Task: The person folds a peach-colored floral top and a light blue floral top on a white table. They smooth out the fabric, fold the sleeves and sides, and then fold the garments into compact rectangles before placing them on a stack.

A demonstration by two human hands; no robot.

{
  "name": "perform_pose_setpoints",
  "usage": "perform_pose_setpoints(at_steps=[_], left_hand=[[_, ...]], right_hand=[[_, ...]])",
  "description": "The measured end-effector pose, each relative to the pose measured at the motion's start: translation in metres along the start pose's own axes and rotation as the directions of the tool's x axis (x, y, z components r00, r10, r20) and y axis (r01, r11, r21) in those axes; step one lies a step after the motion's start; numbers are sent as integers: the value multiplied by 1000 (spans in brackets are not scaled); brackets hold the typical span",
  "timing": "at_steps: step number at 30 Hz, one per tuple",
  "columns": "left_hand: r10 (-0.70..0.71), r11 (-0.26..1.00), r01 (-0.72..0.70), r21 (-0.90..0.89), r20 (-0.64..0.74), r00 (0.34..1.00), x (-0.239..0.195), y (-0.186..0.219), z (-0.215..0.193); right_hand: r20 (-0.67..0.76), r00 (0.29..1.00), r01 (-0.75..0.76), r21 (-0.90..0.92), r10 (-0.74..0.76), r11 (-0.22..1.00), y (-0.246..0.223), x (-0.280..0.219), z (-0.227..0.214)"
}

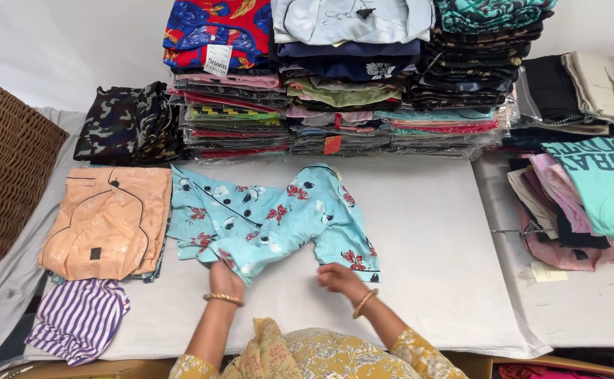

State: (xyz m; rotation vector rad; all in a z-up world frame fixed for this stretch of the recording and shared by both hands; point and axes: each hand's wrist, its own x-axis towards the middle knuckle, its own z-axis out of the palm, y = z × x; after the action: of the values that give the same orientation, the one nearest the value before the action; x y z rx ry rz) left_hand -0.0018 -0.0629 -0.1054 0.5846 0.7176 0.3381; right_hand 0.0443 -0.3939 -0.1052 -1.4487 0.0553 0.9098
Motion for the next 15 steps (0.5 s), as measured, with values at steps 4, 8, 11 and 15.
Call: perform_pose_setpoints(at_steps=[4,8,11,15], left_hand=[[-267,945,188,266,304,915,-25,-54,3],[-73,456,-493,741,583,809,-85,-73,92],[-198,822,-124,556,483,853,-95,-83,130],[-187,971,109,212,392,901,-149,-32,191]], right_hand=[[273,936,284,-217,-221,934,-13,-1,60],[283,775,617,-148,-564,773,86,66,110],[77,736,658,-317,-673,683,71,114,89],[-211,576,598,-550,-790,583,9,87,57]])
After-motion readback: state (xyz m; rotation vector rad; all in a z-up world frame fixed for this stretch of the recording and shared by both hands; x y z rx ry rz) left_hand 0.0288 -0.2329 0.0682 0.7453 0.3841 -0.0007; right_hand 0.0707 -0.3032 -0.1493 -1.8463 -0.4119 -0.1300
